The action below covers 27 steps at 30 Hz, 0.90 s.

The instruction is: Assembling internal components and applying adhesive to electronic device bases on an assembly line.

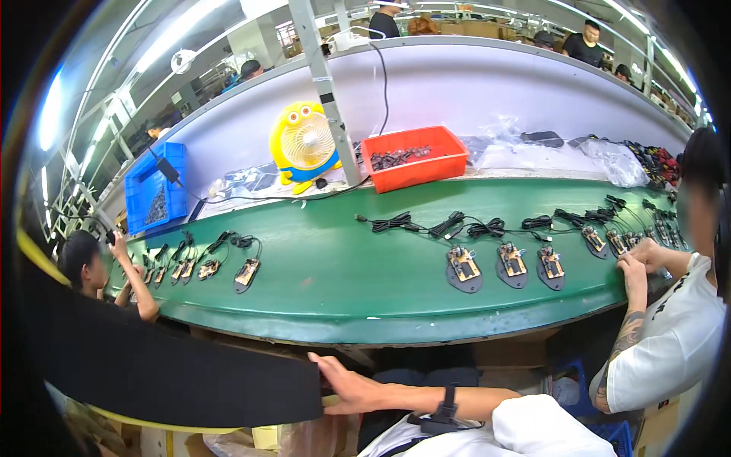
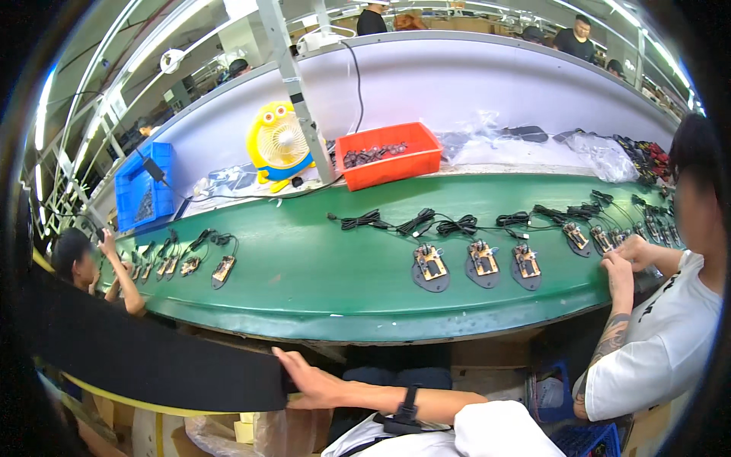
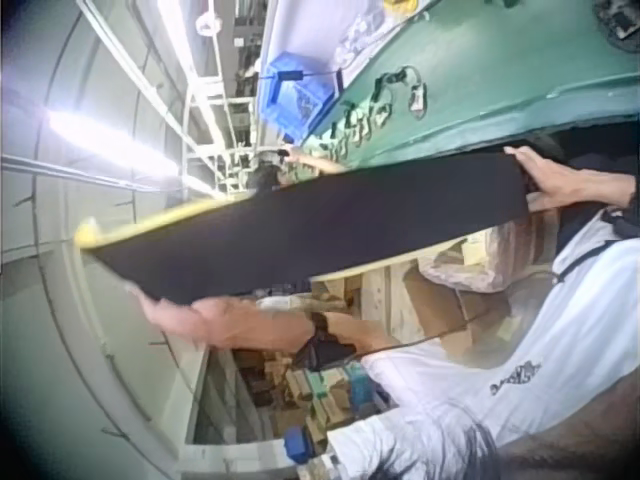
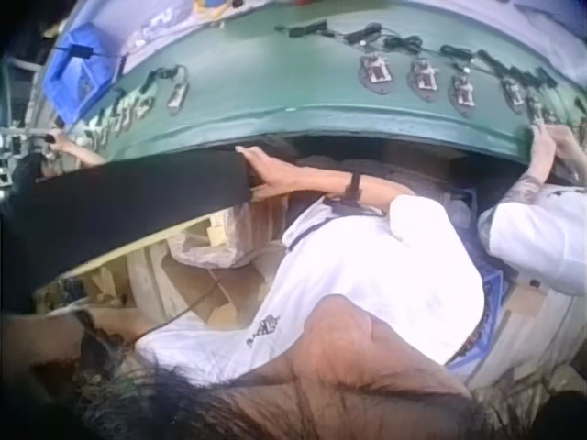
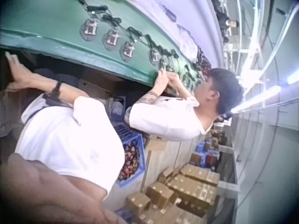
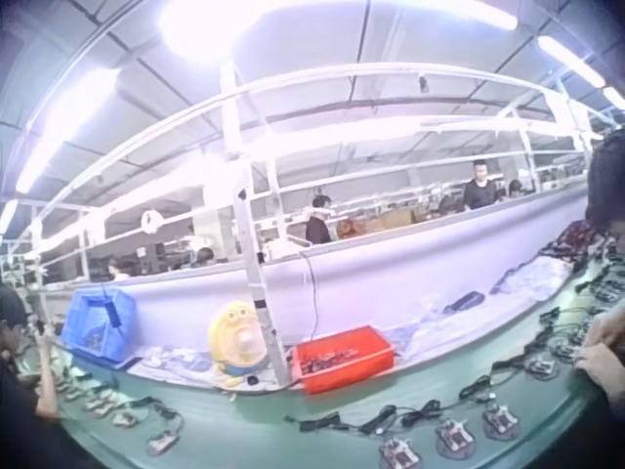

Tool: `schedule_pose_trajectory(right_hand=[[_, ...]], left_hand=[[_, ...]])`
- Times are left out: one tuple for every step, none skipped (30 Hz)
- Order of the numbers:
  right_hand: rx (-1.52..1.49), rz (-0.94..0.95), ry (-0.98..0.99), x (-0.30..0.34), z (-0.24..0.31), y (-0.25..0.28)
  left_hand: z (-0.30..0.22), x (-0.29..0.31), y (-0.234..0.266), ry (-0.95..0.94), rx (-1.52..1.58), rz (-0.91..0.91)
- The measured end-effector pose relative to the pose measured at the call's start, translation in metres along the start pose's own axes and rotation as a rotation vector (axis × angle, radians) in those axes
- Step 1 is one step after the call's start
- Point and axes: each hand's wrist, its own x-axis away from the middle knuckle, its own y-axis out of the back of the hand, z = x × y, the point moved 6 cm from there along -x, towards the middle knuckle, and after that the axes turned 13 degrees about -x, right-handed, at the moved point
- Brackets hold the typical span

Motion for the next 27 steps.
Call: schedule_pose_trajectory(right_hand=[[0.052,-0.019,-0.055,0.02,-0.011,0.014],[0.222,-0.107,0.086,0.04,-0.017,0.028],[0.126,-0.078,-0.073,0.061,-0.021,0.041],[0.116,-0.03,-0.271,0.081,-0.012,0.053],[0.17,-0.039,-0.273,0.108,-0.012,0.067],[0.179,-0.048,-0.364,0.125,0.0,0.082],[0.219,-0.083,-0.431,0.144,0.008,0.098],[0.179,-0.189,-0.374,0.163,0.022,0.115],[0.125,-0.22,-0.263,0.157,0.047,0.112],[0.094,-0.335,-0.207,0.166,0.066,0.128],[0.104,-0.371,-0.218,0.167,0.075,0.139],[-0.038,-0.435,-0.122,0.162,0.087,0.146],[-0.176,-0.498,-0.028,0.161,0.101,0.15],[-0.17,-0.509,-0.029,0.159,0.109,0.151],[-0.115,-0.528,-0.026,0.156,0.118,0.154],[-0.058,-0.549,-0.025,0.154,0.124,0.159],[-0.208,-0.539,-0.004,0.149,0.125,0.162],[-0.334,-0.516,0.054,0.141,0.124,0.16],[-0.433,-0.512,-0.05,0.134,0.11,0.159],[-0.544,-0.422,-0.055,0.124,0.108,0.152],[-0.496,-0.384,-0.036,0.119,0.111,0.149],[-0.422,-0.413,-0.004,0.122,0.122,0.15],[-0.376,-0.424,-0.053,0.139,0.122,0.163],[-0.338,-0.433,-0.105,0.164,0.121,0.177],[-0.2,-0.454,-0.031,0.184,0.126,0.19],[-0.065,-0.471,0.039,0.205,0.127,0.2],[-0.094,-0.513,0.08,0.224,0.124,0.205]], left_hand=[[0.008,-0.002,-0.021,0.01,0.01,0.065],[0.015,-0.004,-0.047,0.018,0.03,0.125],[0.021,-0.001,-0.067,0.036,0.053,0.163],[0.033,-0.003,-0.088,0.049,0.072,0.186],[0.041,0.002,-0.12,0.092,0.215,0.064],[0.066,0.007,-0.162,0.15,0.358,-0.057],[0.086,0.015,-0.206,0.179,0.389,0.079],[0.104,0.025,-0.245,0.24,0.419,0.074],[0.104,0.044,-0.238,0.238,0.352,-0.022],[0.113,0.057,-0.276,0.29,0.426,-0.024],[0.124,0.066,-0.306,0.293,0.477,0.092],[0.127,0.077,-0.32,0.294,0.508,0.117],[0.124,0.086,-0.333,0.29,0.527,0.122],[0.121,0.093,-0.344,0.285,0.548,0.127],[0.114,0.099,-0.354,0.28,0.561,0.141],[0.107,0.104,-0.365,0.313,0.604,0.177],[0.099,0.108,-0.373,0.344,0.649,0.216],[0.088,0.11,-0.375,0.334,0.676,0.234],[0.074,0.111,-0.38,0.327,0.748,0.281],[0.063,0.11,-0.378,0.316,0.807,0.312],[0.054,0.107,-0.377,0.263,0.814,0.318],[0.052,0.102,-0.378,0.245,0.836,0.327],[0.058,0.096,-0.387,0.224,0.824,0.311],[0.062,0.092,-0.398,0.206,0.808,0.291],[0.054,0.092,-0.398,0.166,0.728,0.244],[0.061,0.09,-0.394,0.163,0.728,0.249],[0.075,0.089,-0.384,0.074,0.514,0.313]])
